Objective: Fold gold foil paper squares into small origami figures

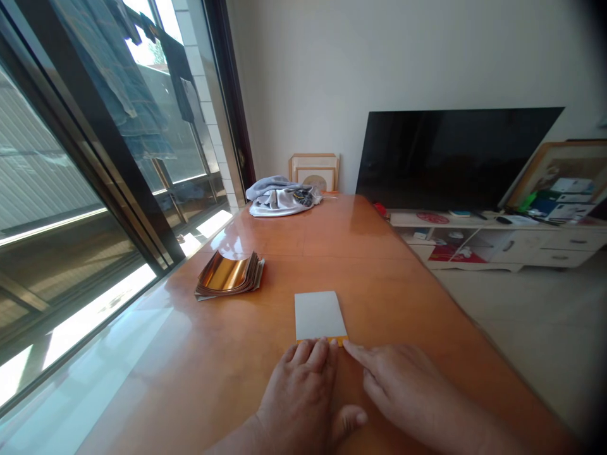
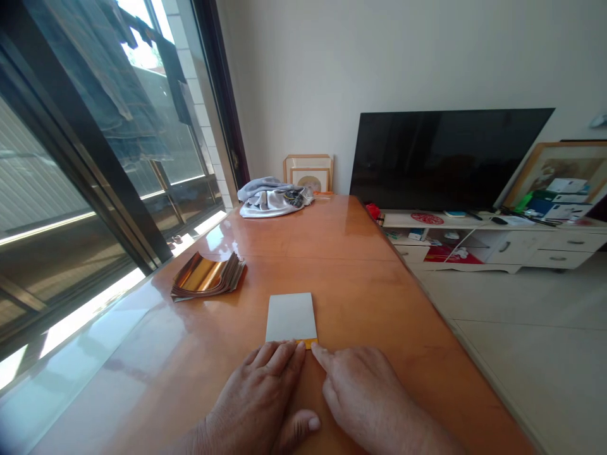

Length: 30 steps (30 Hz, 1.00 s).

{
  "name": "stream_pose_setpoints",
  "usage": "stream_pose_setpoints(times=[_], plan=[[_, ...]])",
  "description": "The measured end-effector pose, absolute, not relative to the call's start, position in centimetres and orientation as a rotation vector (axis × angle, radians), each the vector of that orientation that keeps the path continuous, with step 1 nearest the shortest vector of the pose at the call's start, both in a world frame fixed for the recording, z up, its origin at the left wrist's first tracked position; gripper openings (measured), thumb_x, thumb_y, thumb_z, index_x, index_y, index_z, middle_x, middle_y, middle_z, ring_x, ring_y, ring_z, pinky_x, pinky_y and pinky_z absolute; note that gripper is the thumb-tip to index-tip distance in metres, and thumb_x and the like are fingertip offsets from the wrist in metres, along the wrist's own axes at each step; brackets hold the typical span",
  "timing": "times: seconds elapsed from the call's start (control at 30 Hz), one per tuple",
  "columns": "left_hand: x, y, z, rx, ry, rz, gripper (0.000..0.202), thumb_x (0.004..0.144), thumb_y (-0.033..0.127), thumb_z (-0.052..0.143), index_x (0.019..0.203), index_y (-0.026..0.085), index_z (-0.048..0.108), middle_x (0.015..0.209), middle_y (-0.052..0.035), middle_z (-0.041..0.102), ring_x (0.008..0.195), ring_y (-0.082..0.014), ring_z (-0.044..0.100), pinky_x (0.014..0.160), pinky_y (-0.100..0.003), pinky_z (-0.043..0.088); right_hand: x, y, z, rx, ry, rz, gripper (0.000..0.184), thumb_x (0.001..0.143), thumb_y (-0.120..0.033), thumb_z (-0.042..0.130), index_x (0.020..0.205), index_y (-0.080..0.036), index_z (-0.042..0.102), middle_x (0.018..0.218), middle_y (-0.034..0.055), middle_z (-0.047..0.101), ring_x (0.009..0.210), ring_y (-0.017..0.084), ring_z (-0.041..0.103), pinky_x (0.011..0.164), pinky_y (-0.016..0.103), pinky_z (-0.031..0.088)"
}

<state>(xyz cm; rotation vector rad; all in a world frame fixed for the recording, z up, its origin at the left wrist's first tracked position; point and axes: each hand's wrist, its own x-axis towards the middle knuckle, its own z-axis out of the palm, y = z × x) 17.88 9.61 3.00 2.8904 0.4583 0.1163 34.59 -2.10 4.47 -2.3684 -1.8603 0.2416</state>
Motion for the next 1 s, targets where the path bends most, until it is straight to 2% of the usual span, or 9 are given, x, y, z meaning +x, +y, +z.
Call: stream_pose_setpoints(times=[0.33, 0.6, 0.73, 1.0], plan=[[18.1, 9.4, 3.6, 2.903, 0.461, 0.101, 0.077, 0.088, 0.074, 0.042, 0.141, 0.019, 0.052, 0.123, -0.0123, 0.059, 0.110, -0.0313, 0.051, 0.101, -0.050, 0.043, 34.7, -2.1, 5.0, -2.337, -1.854, 0.234, 0.043, 0.086, -0.017, 0.047, 0.120, -0.031, 0.069, 0.097, 0.0025, 0.078, 0.082, 0.021, 0.071, 0.069, 0.029, 0.040], [18.2, 9.4, 4.0, 2.891, 0.462, 0.080, 0.075, 0.085, 0.076, 0.046, 0.136, 0.022, 0.056, 0.124, -0.0121, 0.058, 0.110, -0.0319, 0.051, 0.100, -0.049, 0.044, 34.2, -1.8, 4.5, -2.360, -1.894, 0.295, 0.058, 0.082, -0.014, 0.047, 0.136, -0.029, 0.061, 0.101, 0.0062, 0.078, 0.091, 0.023, 0.071, 0.078, 0.030, 0.044], [18.2, 9.4, 4.2, 2.901, 0.455, 0.065, 0.075, 0.086, 0.076, 0.045, 0.136, 0.021, 0.056, 0.124, -0.0126, 0.058, 0.109, -0.0318, 0.052, 0.100, -0.049, 0.044, 33.7, -1.8, 4.3, -2.412, -1.902, 0.282, 0.062, 0.082, -0.014, 0.046, 0.142, -0.028, 0.056, 0.103, 0.0075, 0.078, 0.089, 0.025, 0.072, 0.075, 0.032, 0.044], [18.1, 9.2, 4.0, 2.932, 0.447, 0.107, 0.082, 0.085, 0.079, 0.039, 0.139, 0.019, 0.054, 0.122, -0.0135, 0.059, 0.109, -0.0315, 0.052, 0.100, -0.049, 0.044, 33.9, -2.2, 5.3, -2.478, -1.877, 0.212, 0.057, 0.084, -0.014, 0.045, 0.136, -0.033, 0.060, 0.094, 0.0055, 0.079, 0.082, 0.024, 0.072, 0.067, 0.031, 0.041]])
